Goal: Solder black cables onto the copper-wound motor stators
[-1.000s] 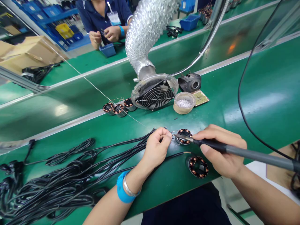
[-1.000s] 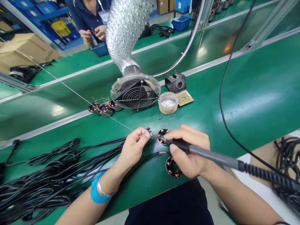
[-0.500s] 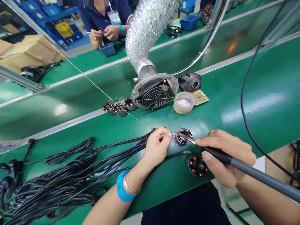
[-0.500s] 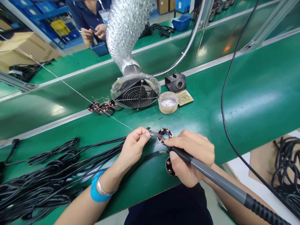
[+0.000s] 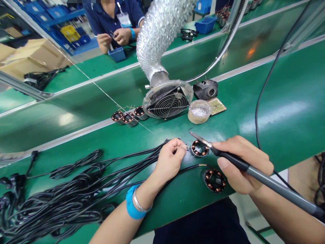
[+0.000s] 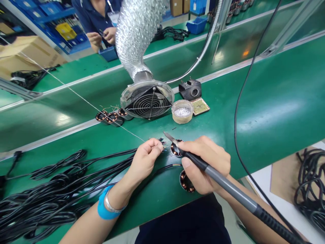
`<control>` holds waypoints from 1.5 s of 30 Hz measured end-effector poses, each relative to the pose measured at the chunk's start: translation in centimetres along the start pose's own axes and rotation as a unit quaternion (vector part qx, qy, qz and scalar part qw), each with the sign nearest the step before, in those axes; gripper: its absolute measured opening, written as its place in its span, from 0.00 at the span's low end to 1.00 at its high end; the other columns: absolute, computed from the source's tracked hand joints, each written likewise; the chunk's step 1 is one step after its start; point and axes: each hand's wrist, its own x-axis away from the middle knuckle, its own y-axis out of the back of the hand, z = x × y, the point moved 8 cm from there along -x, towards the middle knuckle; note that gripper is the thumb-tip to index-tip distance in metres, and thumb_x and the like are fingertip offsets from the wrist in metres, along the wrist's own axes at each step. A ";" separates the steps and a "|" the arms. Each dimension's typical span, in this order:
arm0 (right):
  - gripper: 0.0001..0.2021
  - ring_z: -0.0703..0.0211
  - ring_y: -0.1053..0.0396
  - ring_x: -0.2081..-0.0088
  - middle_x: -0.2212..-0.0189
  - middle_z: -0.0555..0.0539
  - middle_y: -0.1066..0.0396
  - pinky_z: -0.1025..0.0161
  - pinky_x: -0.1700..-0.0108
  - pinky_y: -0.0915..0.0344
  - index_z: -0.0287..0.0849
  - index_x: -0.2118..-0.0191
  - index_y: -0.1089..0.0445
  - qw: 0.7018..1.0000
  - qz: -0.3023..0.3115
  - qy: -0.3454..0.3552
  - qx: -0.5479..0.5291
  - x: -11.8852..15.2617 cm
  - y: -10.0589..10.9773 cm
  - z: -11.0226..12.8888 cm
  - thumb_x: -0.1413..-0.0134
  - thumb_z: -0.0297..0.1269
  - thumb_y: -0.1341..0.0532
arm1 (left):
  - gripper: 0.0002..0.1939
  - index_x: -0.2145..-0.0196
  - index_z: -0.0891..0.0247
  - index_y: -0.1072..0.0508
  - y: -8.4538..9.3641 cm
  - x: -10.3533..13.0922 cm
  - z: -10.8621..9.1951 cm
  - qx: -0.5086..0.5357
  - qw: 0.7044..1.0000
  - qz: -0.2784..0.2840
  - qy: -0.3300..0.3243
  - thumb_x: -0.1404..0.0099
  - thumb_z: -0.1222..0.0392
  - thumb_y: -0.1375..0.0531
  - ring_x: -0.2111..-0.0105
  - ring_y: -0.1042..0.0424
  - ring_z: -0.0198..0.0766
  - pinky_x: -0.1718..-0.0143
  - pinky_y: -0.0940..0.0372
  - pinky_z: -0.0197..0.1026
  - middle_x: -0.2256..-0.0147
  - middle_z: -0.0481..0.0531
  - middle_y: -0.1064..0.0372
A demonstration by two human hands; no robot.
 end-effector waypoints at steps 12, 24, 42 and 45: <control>0.12 0.62 0.23 0.64 0.62 0.49 0.22 0.67 0.60 0.26 0.44 0.54 0.28 0.988 0.146 0.018 -0.039 -0.2 -4.8 -2.6 0.42 0.23 0.37 | 0.14 0.74 0.61 0.40 -0.8 0.3 0.7 0.021 0.993 0.119 0.002 0.34 0.52 0.46 0.75 0.50 0.32 0.72 0.52 0.37 0.77 0.42 0.50; 0.13 0.66 0.26 0.69 0.66 0.51 0.24 0.71 0.65 0.29 0.45 0.57 0.29 0.991 0.125 -0.002 -0.056 0.0 -3.9 -1.9 0.45 0.21 0.39 | 0.10 0.69 0.62 0.37 -0.1 1.0 -2.4 -0.198 0.965 0.142 -0.097 0.30 0.57 0.47 0.68 0.42 0.35 0.64 0.46 0.39 0.70 0.46 0.41; 0.19 0.69 0.31 0.77 0.63 0.52 0.23 0.73 0.75 0.34 0.46 0.51 0.32 0.965 0.211 -0.125 -0.092 1.4 -3.9 -5.0 0.48 0.26 0.33 | 0.16 0.76 0.62 0.39 -2.0 1.0 1.4 0.153 0.971 0.105 0.149 0.46 0.49 0.37 0.85 0.62 0.23 0.83 0.65 0.33 0.84 0.35 0.55; 0.19 0.67 0.27 0.72 0.64 0.51 0.23 0.72 0.70 0.32 0.46 0.51 0.32 0.956 0.239 -0.120 -0.117 1.4 -4.2 -5.0 0.48 0.27 0.33 | 0.16 0.76 0.61 0.40 -1.7 0.9 1.4 0.136 0.977 0.088 0.139 0.46 0.49 0.38 0.85 0.61 0.23 0.83 0.64 0.32 0.84 0.36 0.55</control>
